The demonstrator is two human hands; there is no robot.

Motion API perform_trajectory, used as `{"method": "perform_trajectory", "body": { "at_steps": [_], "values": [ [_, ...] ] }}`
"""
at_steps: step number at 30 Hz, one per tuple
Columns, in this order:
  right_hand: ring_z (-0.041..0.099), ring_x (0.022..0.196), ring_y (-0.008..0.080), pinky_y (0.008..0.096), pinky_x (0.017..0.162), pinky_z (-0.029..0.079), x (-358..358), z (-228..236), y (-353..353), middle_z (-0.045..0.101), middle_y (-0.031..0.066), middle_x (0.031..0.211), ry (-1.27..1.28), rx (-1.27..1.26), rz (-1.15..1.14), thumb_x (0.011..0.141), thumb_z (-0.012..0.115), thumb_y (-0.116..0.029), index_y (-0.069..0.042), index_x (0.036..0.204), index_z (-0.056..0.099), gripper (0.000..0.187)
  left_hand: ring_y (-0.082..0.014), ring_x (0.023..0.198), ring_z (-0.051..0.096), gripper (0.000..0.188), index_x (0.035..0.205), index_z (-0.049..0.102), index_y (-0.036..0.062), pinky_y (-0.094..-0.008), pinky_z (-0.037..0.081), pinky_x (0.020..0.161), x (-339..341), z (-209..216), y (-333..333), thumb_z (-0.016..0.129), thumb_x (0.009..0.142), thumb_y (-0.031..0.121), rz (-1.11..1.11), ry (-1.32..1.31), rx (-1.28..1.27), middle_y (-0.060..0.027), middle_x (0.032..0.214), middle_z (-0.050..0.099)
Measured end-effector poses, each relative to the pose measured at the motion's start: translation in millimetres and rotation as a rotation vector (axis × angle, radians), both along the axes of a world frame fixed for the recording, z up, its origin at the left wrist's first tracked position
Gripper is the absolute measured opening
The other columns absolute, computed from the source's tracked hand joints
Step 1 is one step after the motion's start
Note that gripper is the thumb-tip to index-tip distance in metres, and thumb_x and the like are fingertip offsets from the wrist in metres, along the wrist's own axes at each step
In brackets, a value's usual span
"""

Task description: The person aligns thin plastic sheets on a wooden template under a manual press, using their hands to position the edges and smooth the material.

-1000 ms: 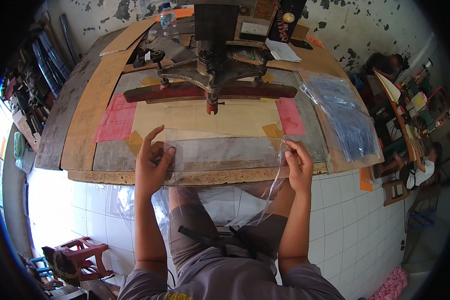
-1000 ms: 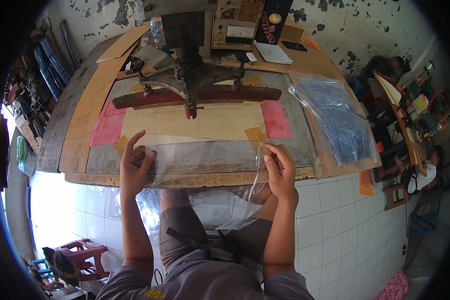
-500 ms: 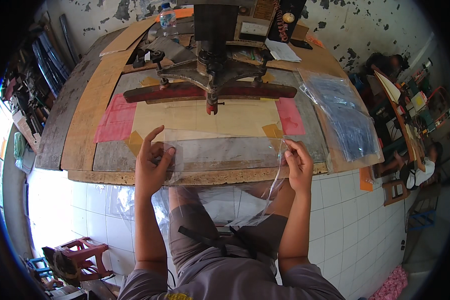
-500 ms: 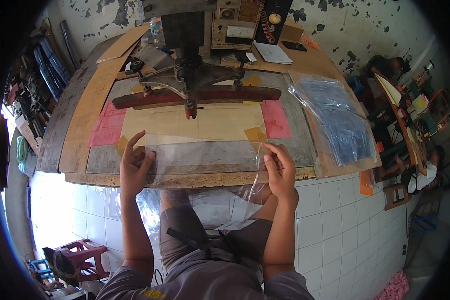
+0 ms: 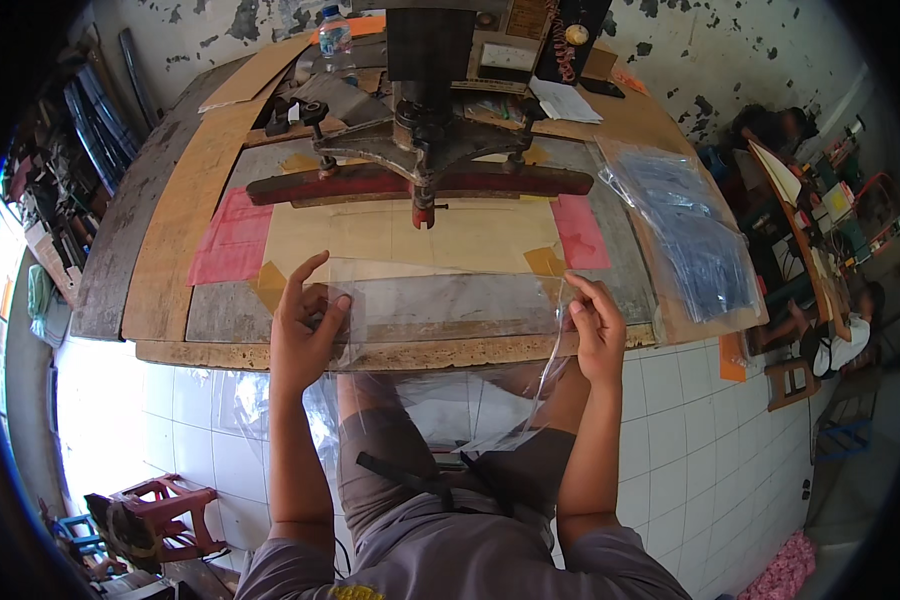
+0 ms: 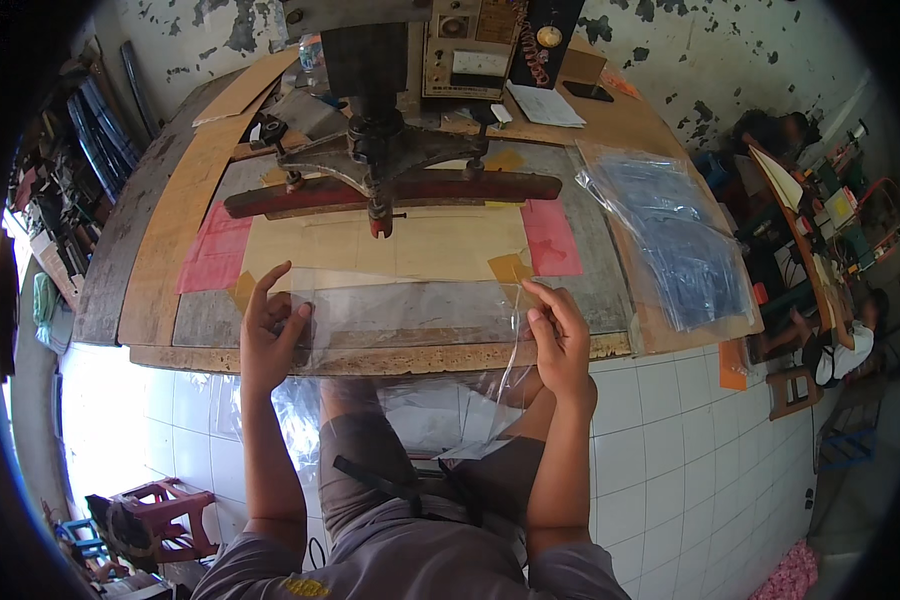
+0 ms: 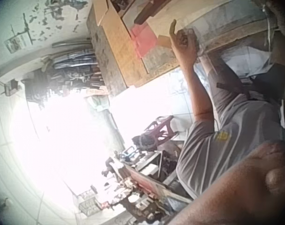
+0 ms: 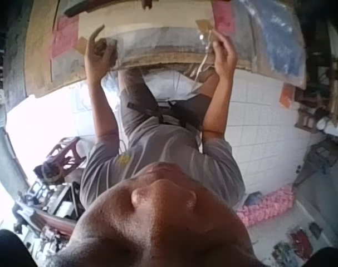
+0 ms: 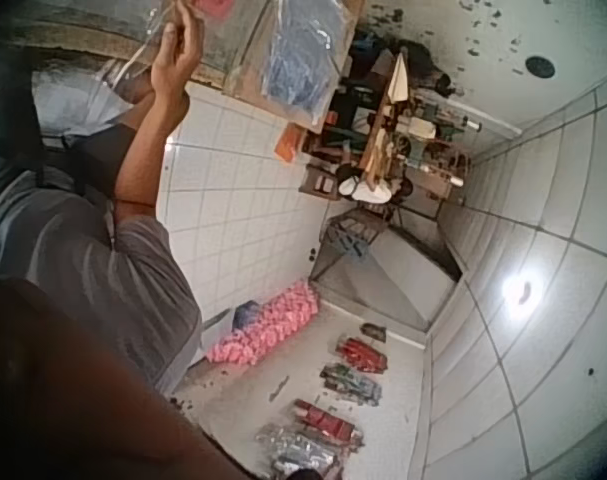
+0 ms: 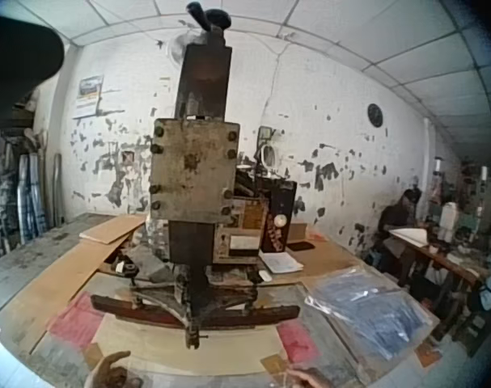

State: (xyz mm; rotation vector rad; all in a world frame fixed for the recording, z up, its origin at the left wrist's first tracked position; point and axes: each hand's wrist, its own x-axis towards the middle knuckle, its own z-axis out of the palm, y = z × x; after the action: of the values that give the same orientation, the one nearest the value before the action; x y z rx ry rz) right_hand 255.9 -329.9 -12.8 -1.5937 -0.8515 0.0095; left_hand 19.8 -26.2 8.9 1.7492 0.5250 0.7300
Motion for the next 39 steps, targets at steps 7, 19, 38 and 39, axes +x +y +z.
{"method": "perform_trajectory", "body": {
  "at_steps": [7, 19, 38, 39],
  "values": [
    [0.05, 0.083, 0.0069, 0.0217, 0.072, 0.044, 3.0, -0.6, -3.8, 0.054, -0.0002, 0.097, -0.043, -0.031, -0.003, 0.103, 0.058, -0.001, 0.002, 0.137, 0.067, 0.035, -0.0082, 0.076, 0.065, 0.059, 0.154, 0.048, 0.0057, -0.0254, 0.053, 0.072, 1.8, 0.4, -1.6, 0.068, 0.099, 0.002, 0.008, -0.012, 0.013, -0.0047, 0.088, 0.072],
    [0.048, 0.08, 0.0085, 0.0236, 0.072, 0.042, 1.2, -3.2, -1.4, 0.053, 0.0005, 0.095, 0.004, -0.011, -0.028, 0.102, 0.06, 0.0, -0.001, 0.136, 0.067, 0.035, -0.0076, 0.074, 0.063, 0.059, 0.154, 0.05, 0.0055, -0.0247, 0.052, 0.073, 0.6, -2.3, 0.1, 0.069, 0.098, 0.002, 0.016, -0.004, 0.038, -0.003, 0.085, 0.07],
    [0.05, 0.079, 0.0046, 0.0211, 0.069, 0.044, 1.1, -2.5, 0.3, 0.056, -0.0019, 0.1, -0.002, -0.035, -0.081, 0.105, 0.061, -0.004, -0.001, 0.137, 0.067, 0.033, -0.0084, 0.08, 0.066, 0.066, 0.155, 0.044, 0.0052, -0.0242, 0.052, 0.076, -0.7, -1.2, -1.7, 0.072, 0.095, -0.002, 0.031, -0.097, 0.009, -0.0024, 0.086, 0.07],
    [0.05, 0.079, 0.0046, 0.0211, 0.068, 0.044, 1.0, -3.3, -0.5, 0.056, -0.0019, 0.099, 0.003, -0.028, -0.075, 0.105, 0.061, -0.005, -0.001, 0.137, 0.068, 0.033, -0.0085, 0.08, 0.066, 0.067, 0.155, 0.043, 0.005, -0.024, 0.052, 0.076, -1.6, 0.3, -2.0, 0.072, 0.095, -0.002, 0.03, -0.097, 0.014, -0.0026, 0.087, 0.07]
  ]
}}
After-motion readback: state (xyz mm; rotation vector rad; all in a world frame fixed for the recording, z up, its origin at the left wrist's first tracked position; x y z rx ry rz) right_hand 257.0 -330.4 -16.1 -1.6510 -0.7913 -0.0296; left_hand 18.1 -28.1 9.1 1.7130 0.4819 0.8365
